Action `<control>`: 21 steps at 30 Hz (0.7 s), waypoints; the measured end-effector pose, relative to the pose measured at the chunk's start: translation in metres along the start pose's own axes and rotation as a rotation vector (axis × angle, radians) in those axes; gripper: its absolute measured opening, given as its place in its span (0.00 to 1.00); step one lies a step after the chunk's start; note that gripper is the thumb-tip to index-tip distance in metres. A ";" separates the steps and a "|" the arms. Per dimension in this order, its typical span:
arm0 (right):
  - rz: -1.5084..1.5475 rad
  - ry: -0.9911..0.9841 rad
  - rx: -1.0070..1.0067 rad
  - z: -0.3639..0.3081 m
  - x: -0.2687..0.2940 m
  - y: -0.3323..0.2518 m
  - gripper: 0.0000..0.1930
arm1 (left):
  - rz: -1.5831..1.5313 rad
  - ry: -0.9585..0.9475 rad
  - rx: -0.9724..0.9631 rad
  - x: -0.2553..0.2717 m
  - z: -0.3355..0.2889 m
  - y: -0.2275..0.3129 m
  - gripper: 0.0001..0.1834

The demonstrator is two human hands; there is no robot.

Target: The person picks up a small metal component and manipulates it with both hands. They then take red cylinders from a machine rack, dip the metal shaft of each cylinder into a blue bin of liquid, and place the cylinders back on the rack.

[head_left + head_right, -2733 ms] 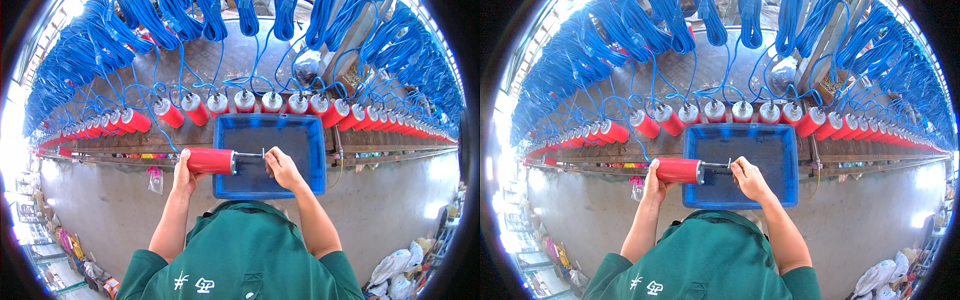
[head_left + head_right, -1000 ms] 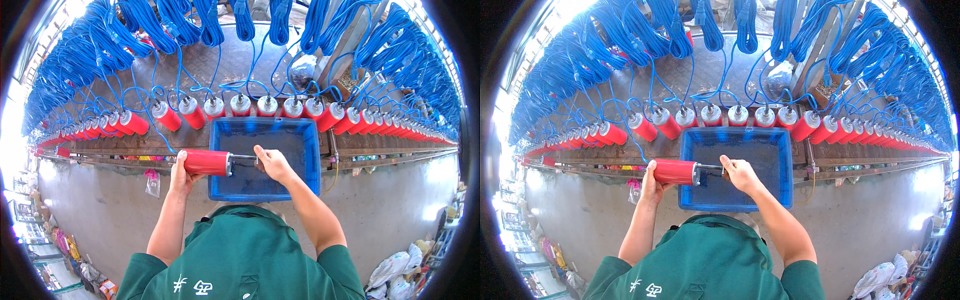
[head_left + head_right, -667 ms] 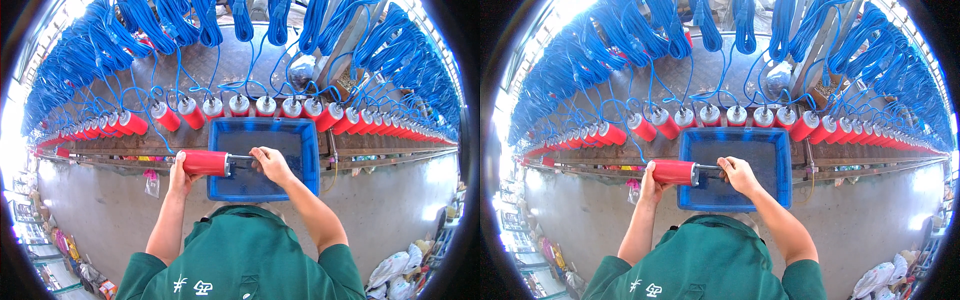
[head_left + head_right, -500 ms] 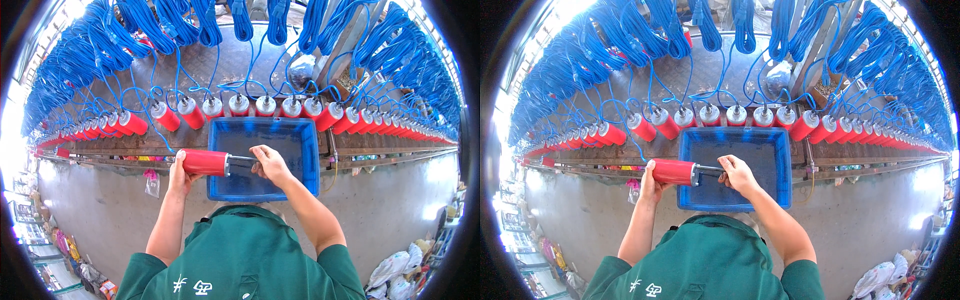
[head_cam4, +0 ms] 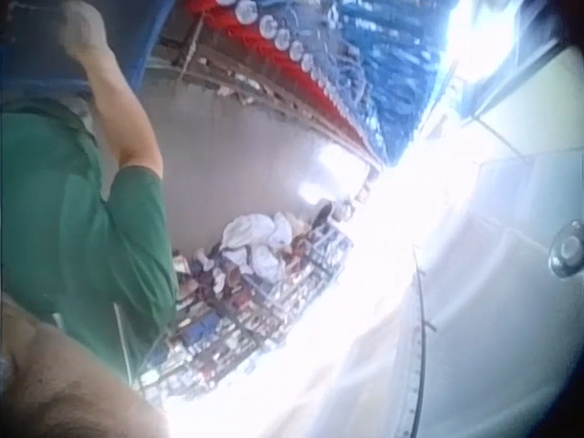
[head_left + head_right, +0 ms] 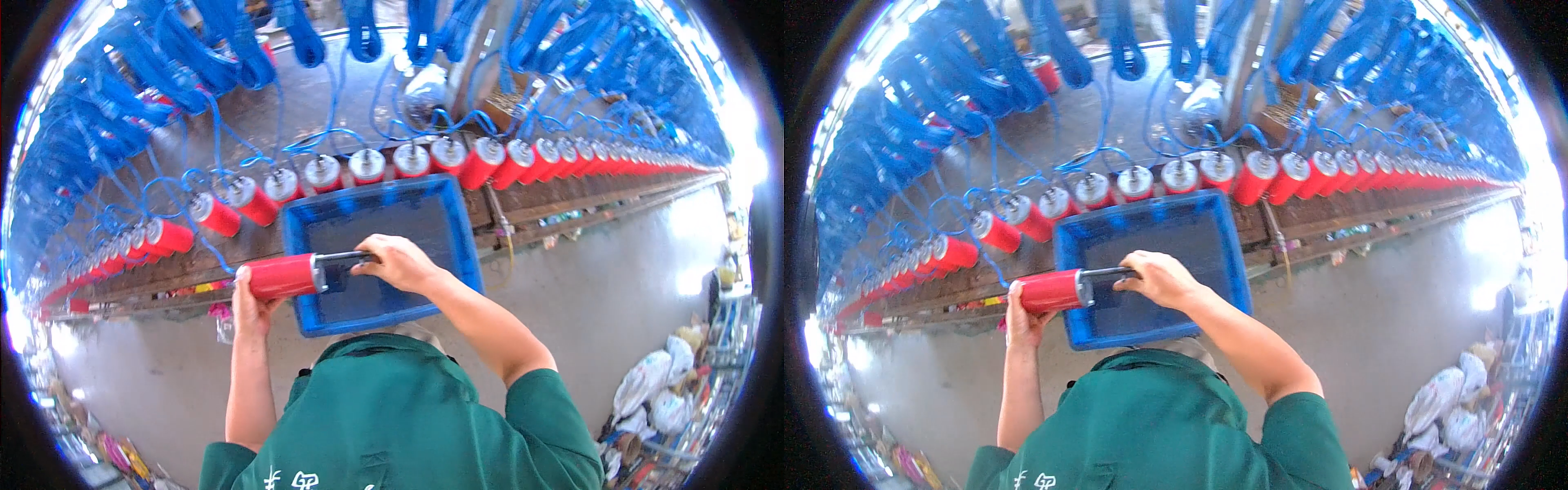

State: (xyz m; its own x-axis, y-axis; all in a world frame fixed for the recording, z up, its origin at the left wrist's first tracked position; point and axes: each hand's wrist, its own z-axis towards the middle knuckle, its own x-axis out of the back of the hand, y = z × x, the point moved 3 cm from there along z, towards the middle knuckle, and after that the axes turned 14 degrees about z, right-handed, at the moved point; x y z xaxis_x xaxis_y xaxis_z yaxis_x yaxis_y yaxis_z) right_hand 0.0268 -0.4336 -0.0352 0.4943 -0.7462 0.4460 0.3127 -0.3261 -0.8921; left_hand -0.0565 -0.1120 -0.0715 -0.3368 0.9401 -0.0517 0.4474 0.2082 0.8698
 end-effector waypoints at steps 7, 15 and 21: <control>0.161 0.329 -0.070 -0.035 0.062 0.010 0.14 | 0.008 0.088 0.014 -0.005 -0.007 0.006 0.39; -0.542 0.806 -0.708 -0.115 0.176 0.211 0.14 | -0.010 0.096 0.039 -0.003 -0.002 0.004 0.38; -0.614 0.586 -0.913 -0.111 0.181 0.253 0.16 | -0.005 0.109 0.036 -0.002 -0.002 0.003 0.39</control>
State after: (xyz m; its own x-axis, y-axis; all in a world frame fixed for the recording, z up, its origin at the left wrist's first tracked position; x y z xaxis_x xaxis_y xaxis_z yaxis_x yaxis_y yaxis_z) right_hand 0.1050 -0.7158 -0.1882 -0.0432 -0.3981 0.9163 -0.4293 -0.8208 -0.3768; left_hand -0.0559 -0.1142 -0.0683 -0.4261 0.9047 -0.0006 0.4743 0.2240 0.8514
